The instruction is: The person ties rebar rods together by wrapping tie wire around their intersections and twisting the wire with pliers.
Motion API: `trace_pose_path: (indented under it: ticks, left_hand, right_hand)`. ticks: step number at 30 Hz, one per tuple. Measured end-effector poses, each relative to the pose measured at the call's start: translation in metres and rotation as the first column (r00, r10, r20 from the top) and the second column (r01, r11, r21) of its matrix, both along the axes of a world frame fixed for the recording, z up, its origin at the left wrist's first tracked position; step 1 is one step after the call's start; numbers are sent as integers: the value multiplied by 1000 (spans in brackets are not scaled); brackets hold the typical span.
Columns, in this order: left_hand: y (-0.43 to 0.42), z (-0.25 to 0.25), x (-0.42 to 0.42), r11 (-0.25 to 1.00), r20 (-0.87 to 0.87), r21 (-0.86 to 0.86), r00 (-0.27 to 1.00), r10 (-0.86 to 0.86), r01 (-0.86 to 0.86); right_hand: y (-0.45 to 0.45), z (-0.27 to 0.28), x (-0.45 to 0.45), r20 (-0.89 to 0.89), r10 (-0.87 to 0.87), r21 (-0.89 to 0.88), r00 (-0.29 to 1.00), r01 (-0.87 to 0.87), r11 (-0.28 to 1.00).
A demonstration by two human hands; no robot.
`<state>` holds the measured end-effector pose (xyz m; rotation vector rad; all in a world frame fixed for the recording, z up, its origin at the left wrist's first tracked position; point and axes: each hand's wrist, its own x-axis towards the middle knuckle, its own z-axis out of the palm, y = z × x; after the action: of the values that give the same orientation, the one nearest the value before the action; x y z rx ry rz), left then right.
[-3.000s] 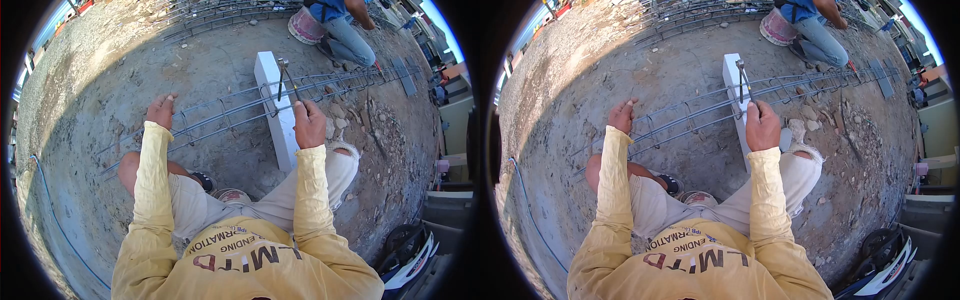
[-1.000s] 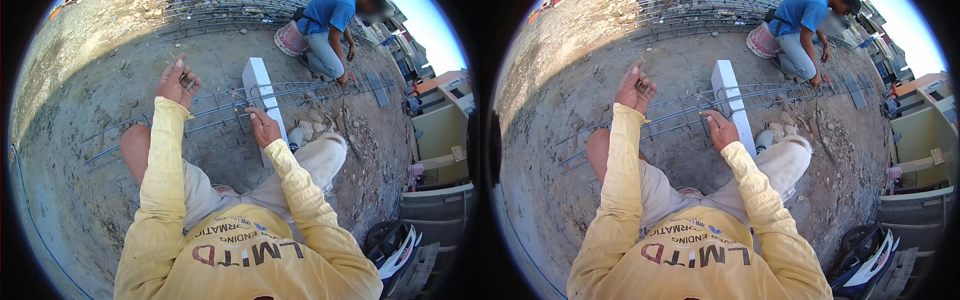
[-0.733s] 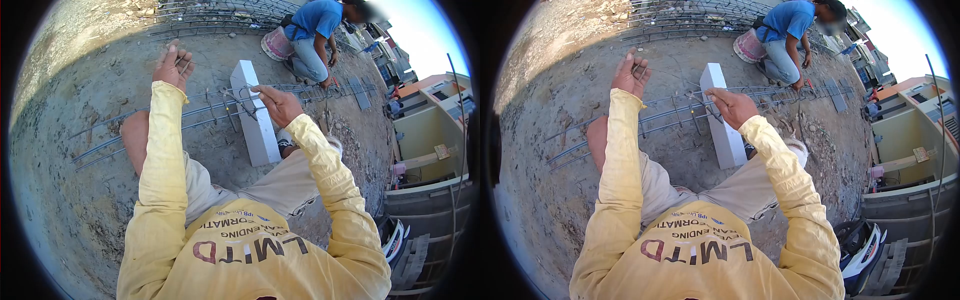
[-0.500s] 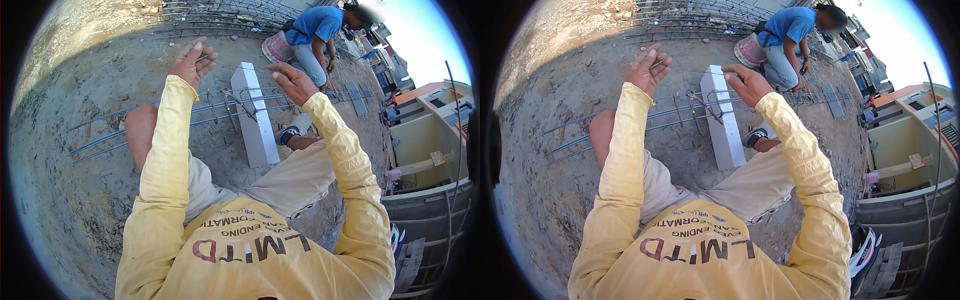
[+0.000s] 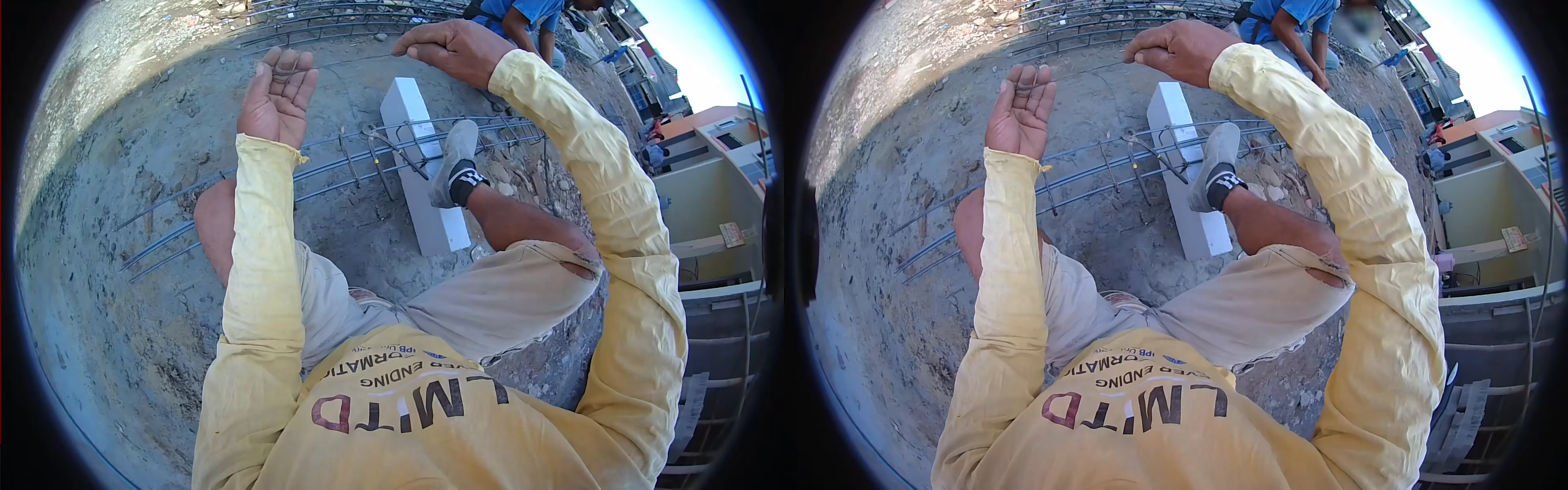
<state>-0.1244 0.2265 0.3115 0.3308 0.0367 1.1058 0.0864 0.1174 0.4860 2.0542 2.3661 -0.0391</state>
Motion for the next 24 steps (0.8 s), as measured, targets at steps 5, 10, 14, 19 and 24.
trace_pose_path:
  ticks: [5, 10, 14, 19, 24]
  left_hand:
    - [16, -17, -16, 991, 93, -133, 995, 34, -21]
    - [2, -25, -30, 996, -16, -87, 999, 35, -36]
    - [-8, -32, -47, 997, -455, -81, 890, -41, 4]
    - [-4, -106, -67, 977, -977, -161, 117, -178, 141]
    - [-17, -189, -80, 948, -689, 65, -673, 267, 310]
  right_hand:
    - [15, -19, -3, -149, 156, -55, 976, -166, 985]
    - [40, -39, 10, -348, 65, -202, 935, -143, 969]
    - [48, -58, 4, -398, -37, -357, 917, -118, 927]
    - [71, -114, 40, -321, 117, -58, 940, -142, 988]
    - [39, -134, 17, -470, -127, -176, 874, 48, 983]
